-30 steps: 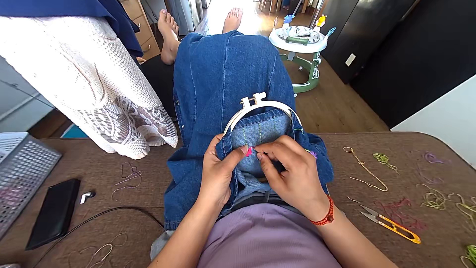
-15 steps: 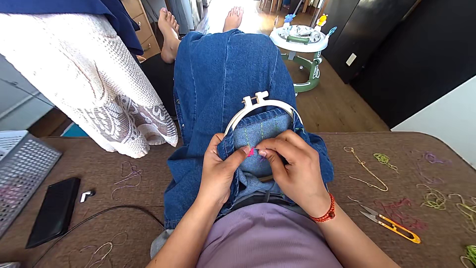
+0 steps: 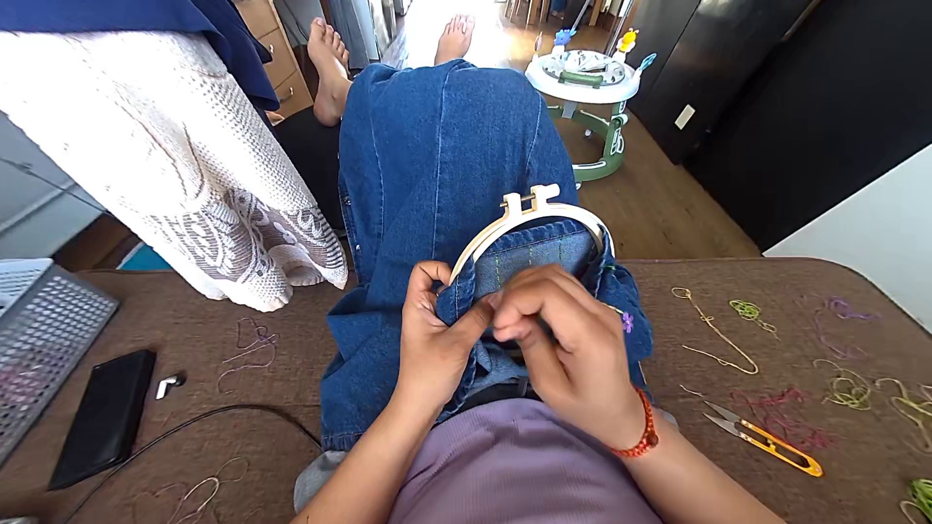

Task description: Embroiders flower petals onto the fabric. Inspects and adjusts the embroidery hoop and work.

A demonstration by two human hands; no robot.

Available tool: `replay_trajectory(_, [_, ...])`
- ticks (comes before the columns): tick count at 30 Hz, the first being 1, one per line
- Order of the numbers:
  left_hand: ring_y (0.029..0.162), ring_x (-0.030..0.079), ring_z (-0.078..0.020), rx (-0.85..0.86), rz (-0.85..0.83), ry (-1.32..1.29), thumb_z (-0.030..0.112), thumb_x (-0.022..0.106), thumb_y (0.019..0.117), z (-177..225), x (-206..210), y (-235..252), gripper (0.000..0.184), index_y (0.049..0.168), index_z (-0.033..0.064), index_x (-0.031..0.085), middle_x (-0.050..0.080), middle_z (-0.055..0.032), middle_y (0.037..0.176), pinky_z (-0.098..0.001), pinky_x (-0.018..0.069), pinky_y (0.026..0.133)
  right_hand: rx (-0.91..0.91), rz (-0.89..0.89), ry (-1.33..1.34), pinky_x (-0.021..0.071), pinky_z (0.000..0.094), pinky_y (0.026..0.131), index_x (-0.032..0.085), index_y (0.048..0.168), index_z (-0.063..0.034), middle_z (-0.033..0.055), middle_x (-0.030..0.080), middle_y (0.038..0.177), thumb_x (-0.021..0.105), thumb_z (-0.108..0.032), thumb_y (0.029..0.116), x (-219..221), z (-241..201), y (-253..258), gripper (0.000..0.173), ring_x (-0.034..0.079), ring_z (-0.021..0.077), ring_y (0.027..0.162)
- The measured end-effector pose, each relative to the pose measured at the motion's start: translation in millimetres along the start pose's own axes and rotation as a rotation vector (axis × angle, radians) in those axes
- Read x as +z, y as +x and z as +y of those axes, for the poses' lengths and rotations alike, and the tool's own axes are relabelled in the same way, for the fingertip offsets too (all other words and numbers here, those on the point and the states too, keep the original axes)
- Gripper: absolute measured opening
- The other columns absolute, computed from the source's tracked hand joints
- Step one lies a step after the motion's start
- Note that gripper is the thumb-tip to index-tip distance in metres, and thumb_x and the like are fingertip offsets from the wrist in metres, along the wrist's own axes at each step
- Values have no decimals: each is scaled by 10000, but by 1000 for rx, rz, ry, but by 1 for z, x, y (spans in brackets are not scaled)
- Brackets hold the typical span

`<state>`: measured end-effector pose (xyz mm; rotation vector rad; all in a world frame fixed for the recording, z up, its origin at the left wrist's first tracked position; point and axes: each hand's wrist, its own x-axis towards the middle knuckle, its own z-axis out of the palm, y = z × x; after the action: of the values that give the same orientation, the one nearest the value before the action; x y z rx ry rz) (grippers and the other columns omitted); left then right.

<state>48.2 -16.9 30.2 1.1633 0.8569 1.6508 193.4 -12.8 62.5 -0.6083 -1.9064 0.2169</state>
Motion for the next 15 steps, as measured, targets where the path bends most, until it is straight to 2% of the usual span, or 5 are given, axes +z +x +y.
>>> replay_trajectory(2, [737, 660, -35, -70, 54, -33, -31, 723, 846, 1, 0, 0, 339, 1041, 164, 526, 668, 12, 874, -188, 565, 627, 134, 19, 191, 564, 166, 709, 614, 967, -75, -16, 618, 889, 581, -135, 1027, 1, -5, -8, 91, 628, 23, 796])
replay_trajectory(4, [792, 687, -65, -129, 93, -62, -36, 719, 870, 2, -1, 2, 321, 1069, 147, 546, 696, -11, 929, -223, 589, 682, 275, 36, 296, 578, 179, 630, 608, 1000, -90, -26, 640, 850, 584, -87, 1004, 1, -2, -18, 24, 637, 33, 703])
replay_trajectory(11, [828, 696, -77, -161, 85, -83, -35, 714, 874, 3, 2, 0, 309, 1076, 147, 568, 703, -25, 961, -236, 597, 706, 491, 129, 373, 619, 217, 639, 637, 1082, -67, 5, 700, 854, 639, -2, 950, 2, 0, -30, 147, 698, 79, 705])
replay_trajectory(13, [825, 697, -84, -163, 90, -94, -38, 712, 873, 3, 2, 0, 301, 1076, 139, 577, 704, -32, 958, -240, 598, 705, 512, 127, 393, 624, 234, 630, 609, 1128, -75, 18, 699, 874, 655, 21, 926, 3, -1, -29, 228, 704, 101, 708])
replay_trajectory(15, [832, 698, -87, -165, 95, -98, -42, 710, 874, 2, 2, 0, 294, 1071, 136, 582, 706, -35, 963, -245, 600, 714, 554, 145, 413, 632, 251, 604, 565, 1087, -93, 23, 705, 858, 676, 39, 903, 4, -2, -29, 252, 713, 115, 683])
